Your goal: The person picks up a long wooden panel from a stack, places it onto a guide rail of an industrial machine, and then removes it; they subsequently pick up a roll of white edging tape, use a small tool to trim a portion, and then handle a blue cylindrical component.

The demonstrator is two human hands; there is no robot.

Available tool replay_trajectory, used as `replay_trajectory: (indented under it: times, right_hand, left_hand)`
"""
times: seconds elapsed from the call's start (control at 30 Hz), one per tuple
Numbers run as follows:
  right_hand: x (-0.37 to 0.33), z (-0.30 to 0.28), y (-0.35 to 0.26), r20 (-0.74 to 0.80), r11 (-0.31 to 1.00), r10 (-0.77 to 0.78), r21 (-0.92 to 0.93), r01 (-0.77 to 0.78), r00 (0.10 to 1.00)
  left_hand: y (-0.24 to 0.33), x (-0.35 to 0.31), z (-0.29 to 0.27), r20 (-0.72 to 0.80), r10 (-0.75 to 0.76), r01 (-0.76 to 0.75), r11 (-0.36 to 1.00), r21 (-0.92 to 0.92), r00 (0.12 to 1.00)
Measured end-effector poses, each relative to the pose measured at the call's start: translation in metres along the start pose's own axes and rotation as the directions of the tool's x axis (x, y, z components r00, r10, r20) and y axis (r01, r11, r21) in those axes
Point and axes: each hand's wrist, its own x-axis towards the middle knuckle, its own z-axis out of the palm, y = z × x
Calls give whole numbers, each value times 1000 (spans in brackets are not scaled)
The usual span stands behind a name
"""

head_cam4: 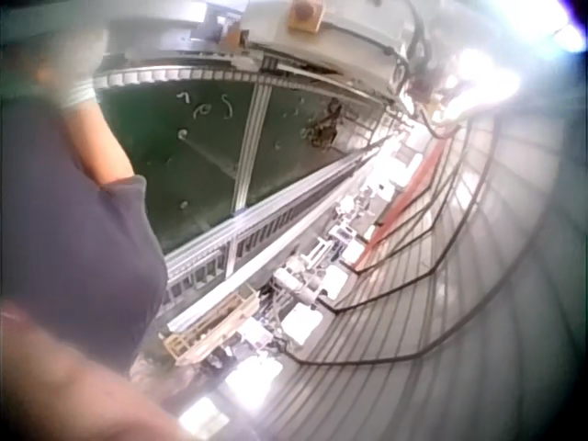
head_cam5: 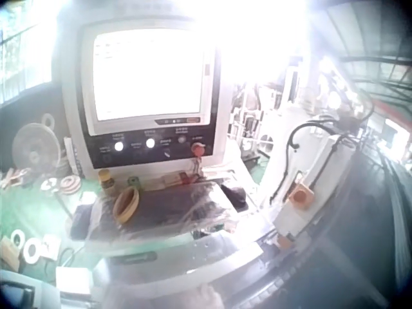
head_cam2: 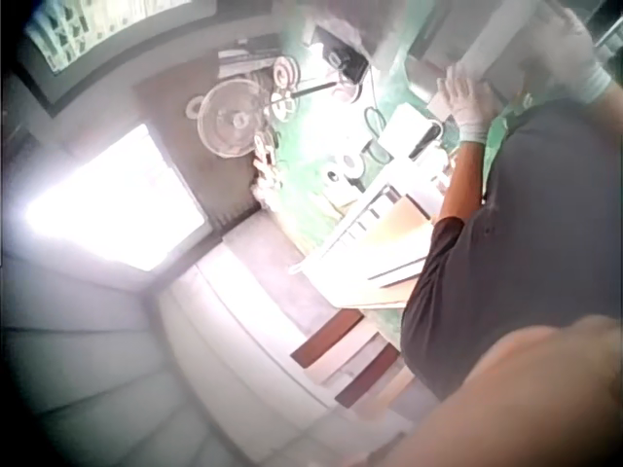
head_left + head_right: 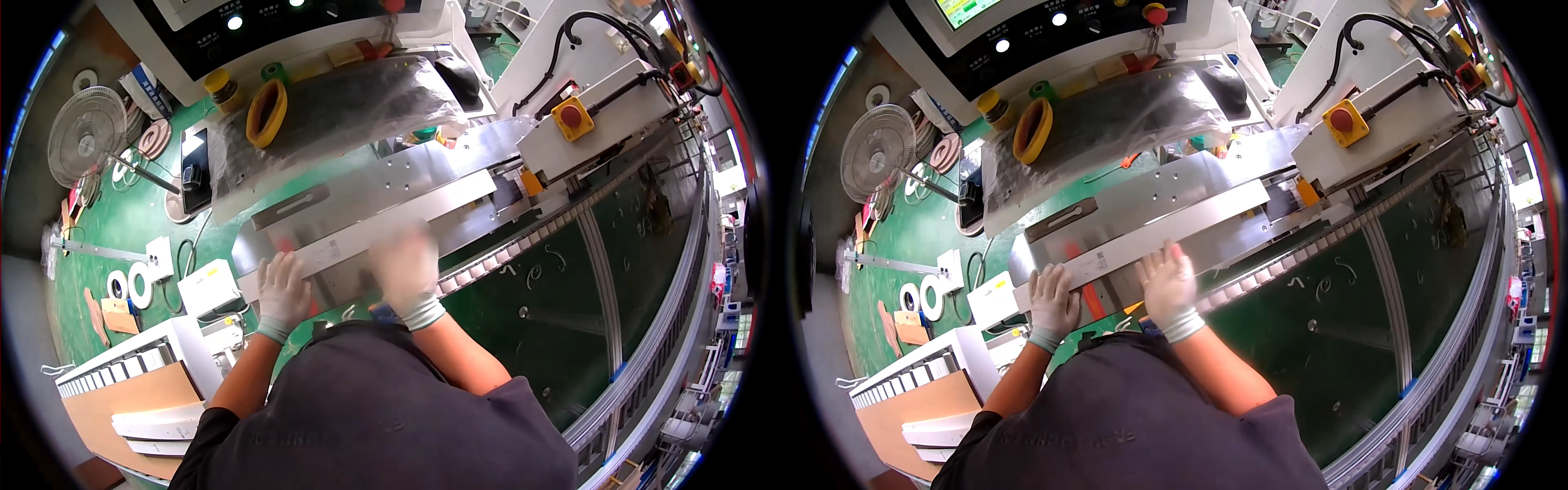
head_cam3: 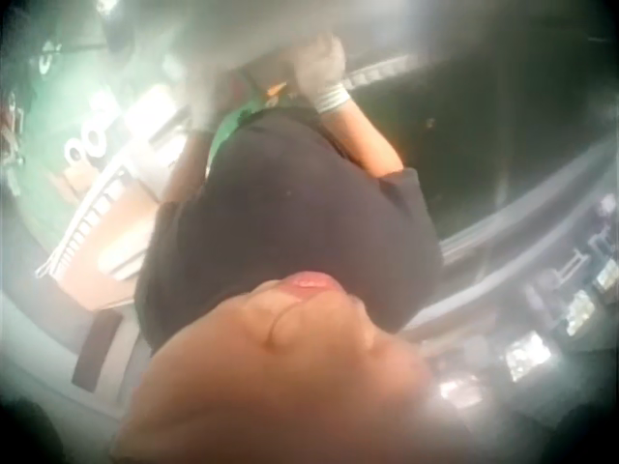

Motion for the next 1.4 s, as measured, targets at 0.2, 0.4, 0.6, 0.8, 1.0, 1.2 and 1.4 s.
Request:
replay_trajectory:
  times: [0.2,0.4,0.6,0.8,1.0,1.2,1.4]
  right_hand:
    - [24,-3,-88,-22,845,-279,-481,235,960]
    - [26,36,-182,-243,961,-277,-92,262,930]
    - [41,7,-133,-264,845,-515,-313,433,815]
    - [15,18,-14,-14,776,-444,-506,377,896]
    - [26,67,-129,-394,971,-193,-209,117,899]
    - [42,30,-192,-333,934,-332,-248,258,882]
    - [71,3,-94,-261,933,-274,-304,191,925]
  left_hand:
    - [3,6,2,-7,30,-30,999,-38,1000]
    - [1,14,-4,-12,21,-22,991,-128,1000]
    - [-1,17,-3,-31,10,-14,993,-120,999]
    - [-2,15,-8,-38,-13,7,986,-167,999]
    - [-3,11,-7,-37,-26,19,985,-173,999]
    - [2,18,-7,-84,-22,4,978,-208,996]
    - [-29,-24,-18,-160,-174,126,953,-276,972]
